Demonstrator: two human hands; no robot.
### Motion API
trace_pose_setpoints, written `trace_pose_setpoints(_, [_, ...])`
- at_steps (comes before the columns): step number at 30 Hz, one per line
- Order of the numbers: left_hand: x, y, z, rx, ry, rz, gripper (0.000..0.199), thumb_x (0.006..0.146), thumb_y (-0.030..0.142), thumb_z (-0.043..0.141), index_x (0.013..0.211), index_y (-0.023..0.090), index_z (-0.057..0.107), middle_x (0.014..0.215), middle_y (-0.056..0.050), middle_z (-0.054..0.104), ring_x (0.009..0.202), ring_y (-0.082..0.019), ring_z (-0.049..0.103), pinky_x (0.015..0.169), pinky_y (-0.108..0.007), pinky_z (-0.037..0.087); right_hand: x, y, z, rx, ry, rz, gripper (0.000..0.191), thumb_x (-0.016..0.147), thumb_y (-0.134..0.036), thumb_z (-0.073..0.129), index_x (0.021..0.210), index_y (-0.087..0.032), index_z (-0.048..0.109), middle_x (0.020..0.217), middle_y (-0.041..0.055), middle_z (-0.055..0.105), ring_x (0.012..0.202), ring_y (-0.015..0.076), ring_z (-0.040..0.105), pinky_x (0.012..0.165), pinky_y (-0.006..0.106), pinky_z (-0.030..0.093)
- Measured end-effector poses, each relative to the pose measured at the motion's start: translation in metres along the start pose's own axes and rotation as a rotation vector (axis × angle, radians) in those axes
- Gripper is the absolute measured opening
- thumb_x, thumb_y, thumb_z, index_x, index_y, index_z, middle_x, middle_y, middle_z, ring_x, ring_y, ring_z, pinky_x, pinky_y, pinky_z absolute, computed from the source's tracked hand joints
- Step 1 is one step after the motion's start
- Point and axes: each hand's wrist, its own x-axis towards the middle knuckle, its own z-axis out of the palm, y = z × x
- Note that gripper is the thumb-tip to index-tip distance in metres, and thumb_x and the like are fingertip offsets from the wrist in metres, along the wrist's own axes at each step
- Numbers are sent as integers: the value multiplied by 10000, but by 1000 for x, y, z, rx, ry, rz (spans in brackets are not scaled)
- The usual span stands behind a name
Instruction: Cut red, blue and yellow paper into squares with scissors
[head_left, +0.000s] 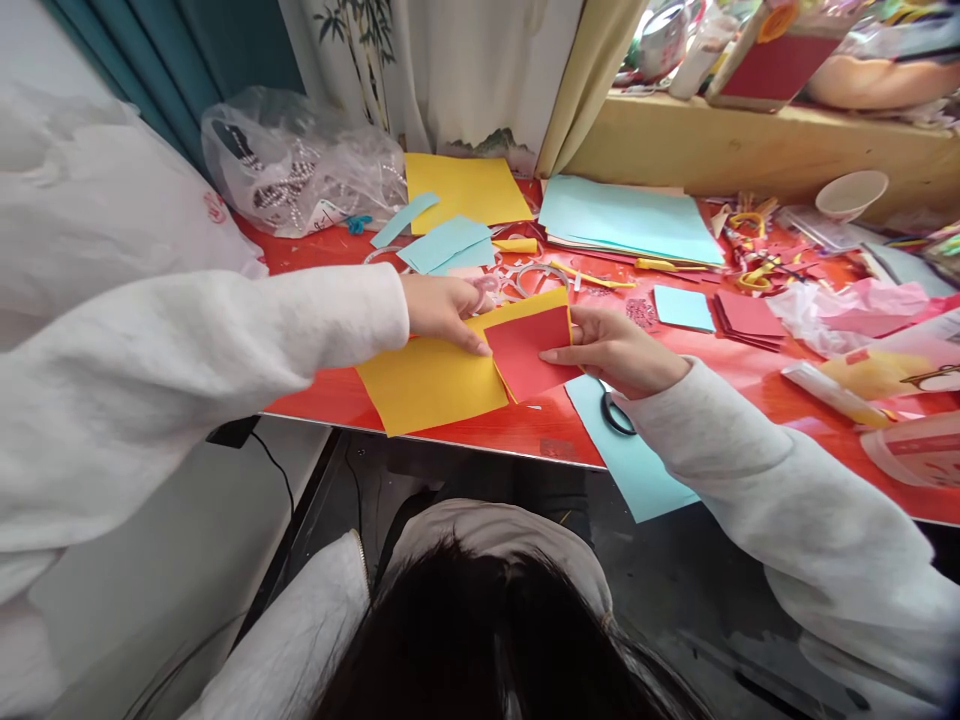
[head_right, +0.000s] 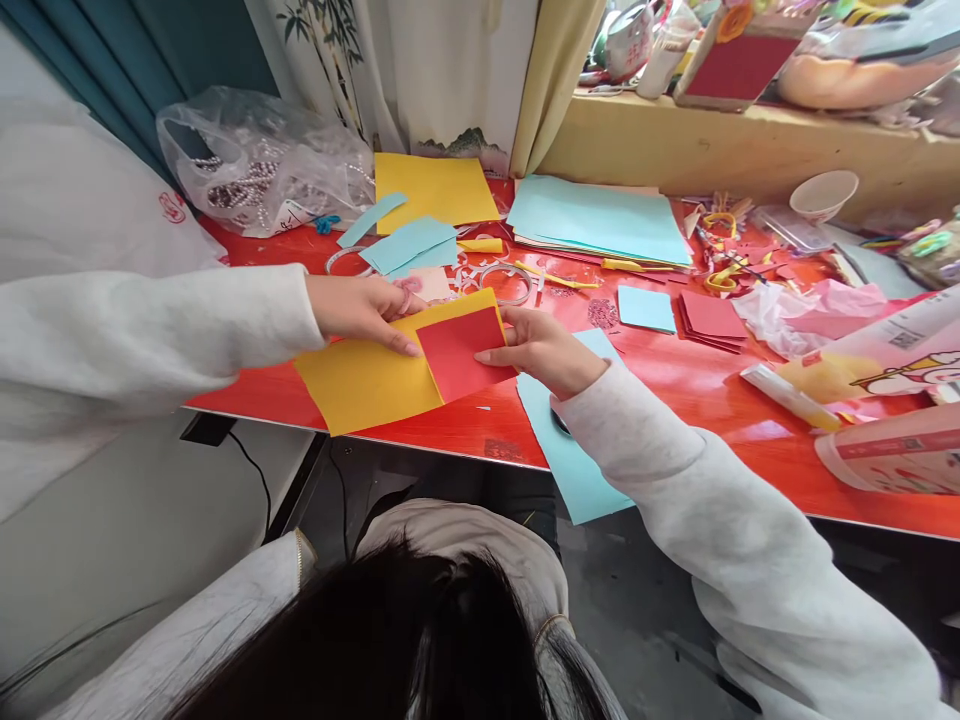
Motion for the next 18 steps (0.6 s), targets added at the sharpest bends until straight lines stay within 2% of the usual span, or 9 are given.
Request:
trace_pose_setpoints(3, [-10, -15, -4, -25, -135, -72, 314, 439, 331, 795, 697, 195, 677, 698, -14, 662, 935, -290, 593, 877, -469, 431, 0, 7, -5, 4, 65, 68, 489, 617, -158, 735, 1082, -183, 587, 984, 63, 694, 927, 242, 652, 908, 450, 493])
trace_pose_setpoints(6, [-26, -40, -32, -42, -220, -307, 496, 509, 479, 747, 903, 188, 669, 715, -22, 670, 763, -234, 624, 760, -439, 490, 1, 19, -9, -3, 108, 130, 480, 630, -174, 730, 1087, -174, 585, 1013, 75, 685, 924, 247, 652, 876, 431, 513])
trace_pose_setpoints(7, [-31, -49, -48, -36, -178, -381, 540, 538, 532, 717, 928, 165, 650, 735, -24, 674, 727, -204, 621, 751, -426, 495, 2, 23, -10, -19, 121, 151, 480, 632, -192, 732, 1089, -173, 585, 1019, 80, 683, 918, 253, 653, 859, 430, 521])
trace_pose_setpoints(10, [-39, -80, -108, 59, 200, -346, 593, 712, 565, 585, 1052, 81, 546, 907, -11, 661, 813, -113, 580, 852, -366, 467, 4, 33, -10, -50, 135, 187, 500, 634, -254, 740, 1103, -186, 579, 1028, 83, 680, 912, 267, 652, 813, 416, 536])
trace_pose_setpoints(12, [-36, -102, -147, 186, 270, -444, 530, 859, 498, 426, 1180, 77, 431, 1074, 23, 621, 920, -67, 531, 932, -308, 421, 6, 37, -10, -32, 112, 195, 519, 634, -273, 740, 1118, -201, 567, 1024, 74, 682, 910, 265, 653, 789, 395, 544])
trace_pose_setpoints(13, [-32, -114, -163, 400, 301, -564, 495, 873, 481, 411, 1181, 93, 430, 1116, 62, 602, 969, -53, 500, 974, -271, 378, 7, 39, -10, -16, 93, 196, 526, 636, -276, 738, 1127, -208, 560, 1017, 69, 685, 905, 262, 654, 776, 384, 547])
trace_pose_setpoints(15, [-20, -136, -187, 574, 402, -644, 522, 844, 424, 501, 1209, 63, 409, 1266, 19, 506, 1167, -121, 383, 1079, -316, 229, 9, 41, -10, 16, 54, 203, 524, 651, -276, 726, 1141, -219, 548, 995, 60, 691, 888, 255, 659, 748, 370, 553])
trace_pose_setpoints(16, [-13, -145, -194, 645, 445, -669, 520, 835, 403, 518, 1221, 70, 414, 1302, -13, 468, 1224, -161, 341, 1091, -354, 203, 10, 42, -11, 34, 37, 208, 521, 662, -273, 717, 1149, -222, 541, 988, 58, 693, 879, 253, 662, 738, 367, 555])
trace_pose_setpoints(18, [4, -159, -204, 717, 499, -701, 517, 820, 377, 540, 1247, 115, 416, 1292, -45, 456, 1246, -200, 340, 1076, -397, 238, 11, 44, -13, 81, 9, 215, 518, 686, -267, 697, 1172, -224, 522, 984, 57, 694, 864, 248, 666, 727, 367, 555])
